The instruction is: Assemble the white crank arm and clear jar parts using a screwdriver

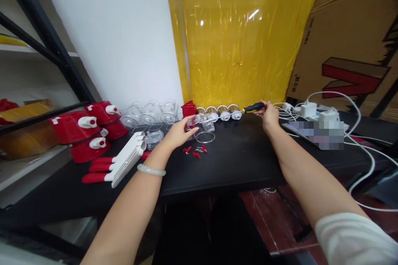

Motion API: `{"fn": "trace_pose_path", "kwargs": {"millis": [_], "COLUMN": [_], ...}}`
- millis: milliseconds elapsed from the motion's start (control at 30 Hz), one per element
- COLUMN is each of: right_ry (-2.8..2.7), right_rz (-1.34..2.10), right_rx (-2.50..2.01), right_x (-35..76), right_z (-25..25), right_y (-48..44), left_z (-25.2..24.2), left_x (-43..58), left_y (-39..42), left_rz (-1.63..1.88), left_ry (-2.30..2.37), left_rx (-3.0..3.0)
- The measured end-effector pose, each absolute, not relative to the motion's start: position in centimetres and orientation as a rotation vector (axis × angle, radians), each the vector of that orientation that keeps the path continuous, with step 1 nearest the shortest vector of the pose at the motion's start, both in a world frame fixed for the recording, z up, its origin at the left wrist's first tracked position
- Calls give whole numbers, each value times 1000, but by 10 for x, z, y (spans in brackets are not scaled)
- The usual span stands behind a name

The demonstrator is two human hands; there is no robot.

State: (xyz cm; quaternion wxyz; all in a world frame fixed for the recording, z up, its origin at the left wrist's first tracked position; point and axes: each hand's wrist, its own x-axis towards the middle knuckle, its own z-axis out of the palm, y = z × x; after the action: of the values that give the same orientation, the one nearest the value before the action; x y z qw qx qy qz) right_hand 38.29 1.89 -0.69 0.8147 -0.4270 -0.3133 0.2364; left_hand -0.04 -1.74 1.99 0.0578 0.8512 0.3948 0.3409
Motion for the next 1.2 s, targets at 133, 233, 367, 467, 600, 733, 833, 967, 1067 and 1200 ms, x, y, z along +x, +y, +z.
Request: {"fn": "trace_pose_path", "kwargs": {"millis": [133, 233, 367, 467, 600, 733, 833, 967, 1067, 1200], "right_ry": [-680, -697, -710, -678, -670, -700, -762, -748, -731, -745], "right_rz": [613, 654, 602, 671, 815, 841, 698, 757, 859, 882], "right_rx": [-851, -762, -804, -869, -782, -755, -839, -871, -821, -791], "right_x": [378, 375, 373, 372, 372, 372, 373, 375, 375, 373], "right_z": [-5, -6, -9, -9, -5, -3, -4, -5, -3, -3], "right_y": [17, 16, 18, 17, 10, 5, 7, 6, 3, 3], "left_z": [20, 19, 19, 19, 20, 21, 21, 20, 19, 19], "left_x": [-1, -1, -1, -1, -1, -1, 0, 0, -1, -1], "left_y": [-17, -16, -16, -16, -17, -19, -19, -18, -17, -16], "left_rz": [1027, 1034, 1032, 1027, 1032, 1038, 1022, 1024, 1032, 1038], "left_ry": [1195, 1175, 1193, 1202, 1203, 1195, 1202, 1202, 1198, 1194], "left_rx": [2575, 2580, 2577, 2570, 2564, 2563, 2563, 2568, 2568, 2562]}}
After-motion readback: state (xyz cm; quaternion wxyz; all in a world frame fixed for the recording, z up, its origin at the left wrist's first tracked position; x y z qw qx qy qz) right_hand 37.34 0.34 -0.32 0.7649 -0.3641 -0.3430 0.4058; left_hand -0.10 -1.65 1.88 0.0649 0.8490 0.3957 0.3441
